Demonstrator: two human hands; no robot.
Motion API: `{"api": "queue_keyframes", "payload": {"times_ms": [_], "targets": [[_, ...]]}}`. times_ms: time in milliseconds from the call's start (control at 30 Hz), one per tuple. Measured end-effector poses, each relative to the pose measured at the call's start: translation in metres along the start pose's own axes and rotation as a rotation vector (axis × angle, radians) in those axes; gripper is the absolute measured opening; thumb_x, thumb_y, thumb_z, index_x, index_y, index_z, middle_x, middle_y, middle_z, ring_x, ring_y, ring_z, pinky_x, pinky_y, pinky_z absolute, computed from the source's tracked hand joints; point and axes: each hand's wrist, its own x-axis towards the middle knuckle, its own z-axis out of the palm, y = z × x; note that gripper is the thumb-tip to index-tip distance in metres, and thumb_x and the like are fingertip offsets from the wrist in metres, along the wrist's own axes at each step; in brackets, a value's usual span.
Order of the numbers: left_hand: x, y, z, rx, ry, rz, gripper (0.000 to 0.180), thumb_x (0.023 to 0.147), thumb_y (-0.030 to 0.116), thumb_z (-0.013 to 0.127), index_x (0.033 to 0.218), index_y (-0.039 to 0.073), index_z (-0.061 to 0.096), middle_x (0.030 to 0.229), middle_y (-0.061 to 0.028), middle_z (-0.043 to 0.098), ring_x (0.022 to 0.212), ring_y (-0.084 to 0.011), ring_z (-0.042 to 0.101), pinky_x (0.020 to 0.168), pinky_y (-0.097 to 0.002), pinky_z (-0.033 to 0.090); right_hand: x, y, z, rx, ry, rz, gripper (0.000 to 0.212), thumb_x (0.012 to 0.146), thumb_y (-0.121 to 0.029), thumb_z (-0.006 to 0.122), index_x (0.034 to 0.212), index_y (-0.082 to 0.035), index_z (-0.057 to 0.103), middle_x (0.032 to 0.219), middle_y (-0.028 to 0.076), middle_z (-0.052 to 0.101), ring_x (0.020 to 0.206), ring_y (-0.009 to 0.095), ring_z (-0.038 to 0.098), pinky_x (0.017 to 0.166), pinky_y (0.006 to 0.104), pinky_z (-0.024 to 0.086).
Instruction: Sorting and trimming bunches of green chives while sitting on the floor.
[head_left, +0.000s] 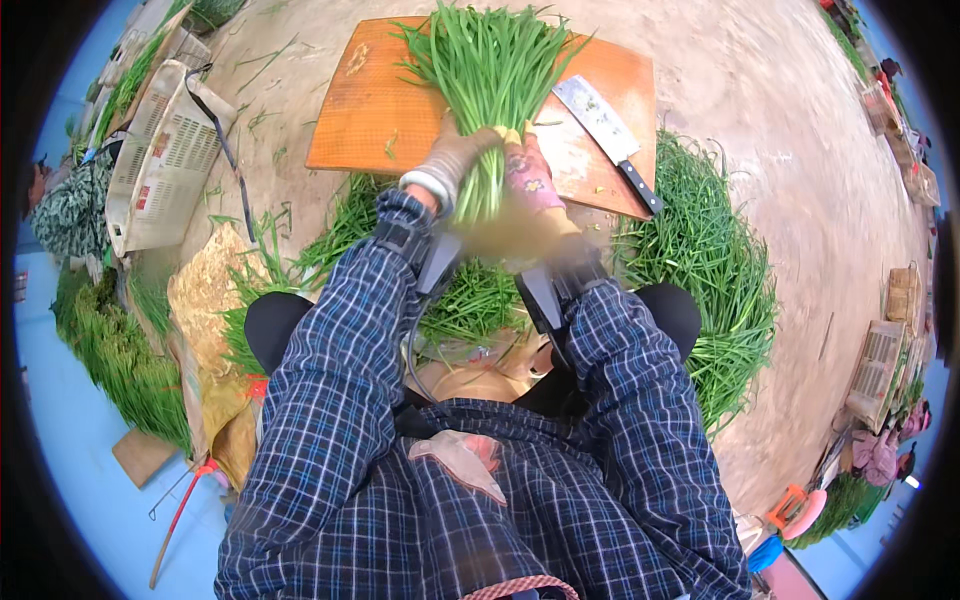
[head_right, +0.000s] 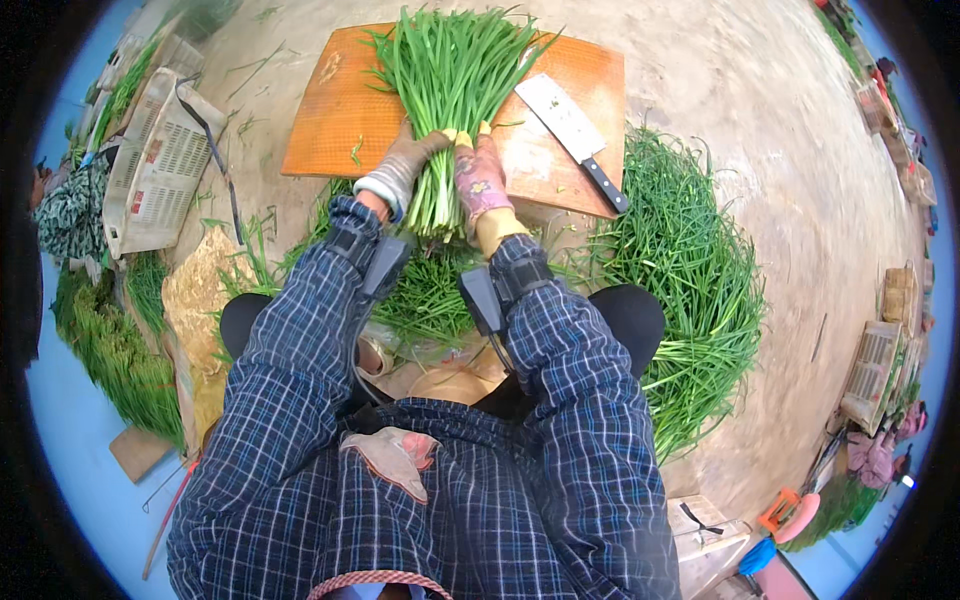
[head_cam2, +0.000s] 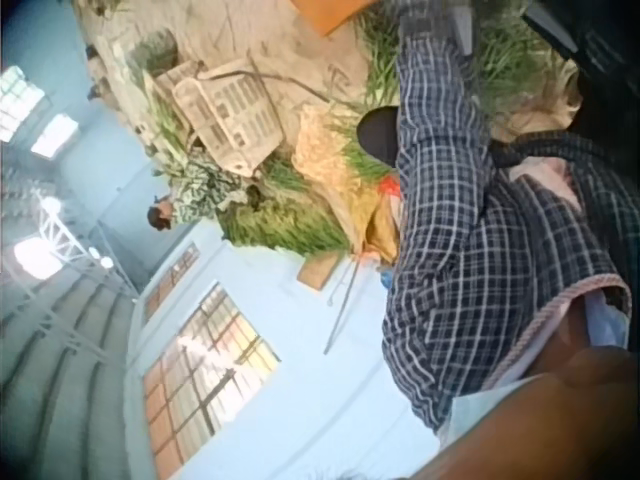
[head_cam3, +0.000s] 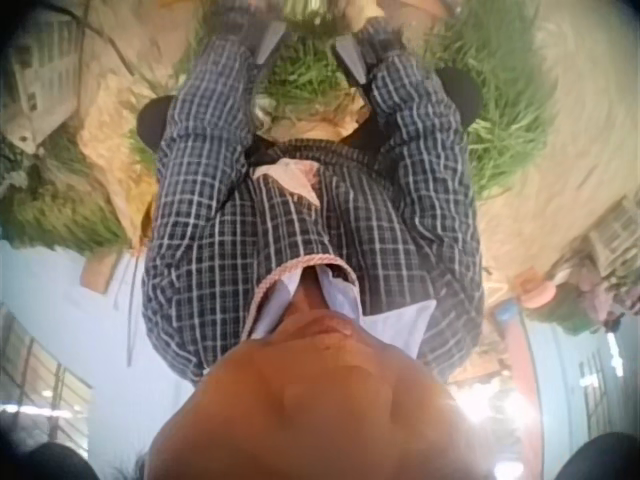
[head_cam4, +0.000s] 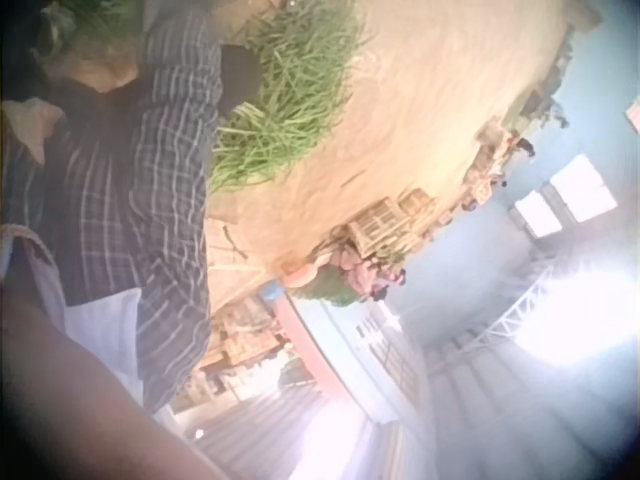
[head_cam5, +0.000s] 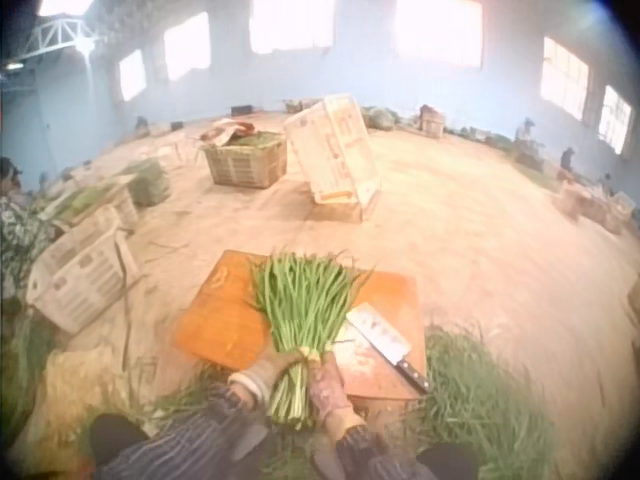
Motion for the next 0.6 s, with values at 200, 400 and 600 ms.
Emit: {"api": "queue_keyframes", "payload": {"times_ms": [200,400,600], "targets": [[-0.019,-0.016,-0.044,0.197,0.163,-0.041,0.082,0.071,0.022,0.073,0.135,-0.003,0.027,0.114,-0.0201,0.057,0.097,-0.0273,0.059,0.085,-0.0350,0.050,-0.008,-0.101,0.007,0.032,-0.134,0.525,0.051,0.089,-0.027,0.053,0.132,-0.001,0.041,0.117,0.027,0.055,0.107,0.038,0.054,0.091,0.0358,0.042],[0.005,0.001,-0.022,0.600,0.205,-0.075,0.122,0.067,0.062,0.069,0.143,-0.004,0.000,0.138,-0.0318,0.033,0.129,-0.0371,0.035,0.106,-0.0362,0.030,0.010,-0.114,-0.054,-0.205,-0.122,0.663,0.064,0.085,-0.040,0.059,0.136,-0.009,0.036,0.108,0.021,0.061,0.095,0.033,0.060,0.086,0.0364,0.045],[-0.013,0.019,-0.029,0.581,0.138,-0.079,0.110,0.071,0.064,0.064,0.143,-0.002,0.013,0.137,-0.0317,0.033,0.121,-0.0380,0.045,0.096,-0.0422,0.043,-0.005,-0.121,-0.094,0.126,-0.037,0.668,0.055,0.085,-0.031,0.064,0.130,-0.007,0.043,0.111,0.016,0.060,0.090,0.021,0.055,0.079,0.0317,0.045]]}}
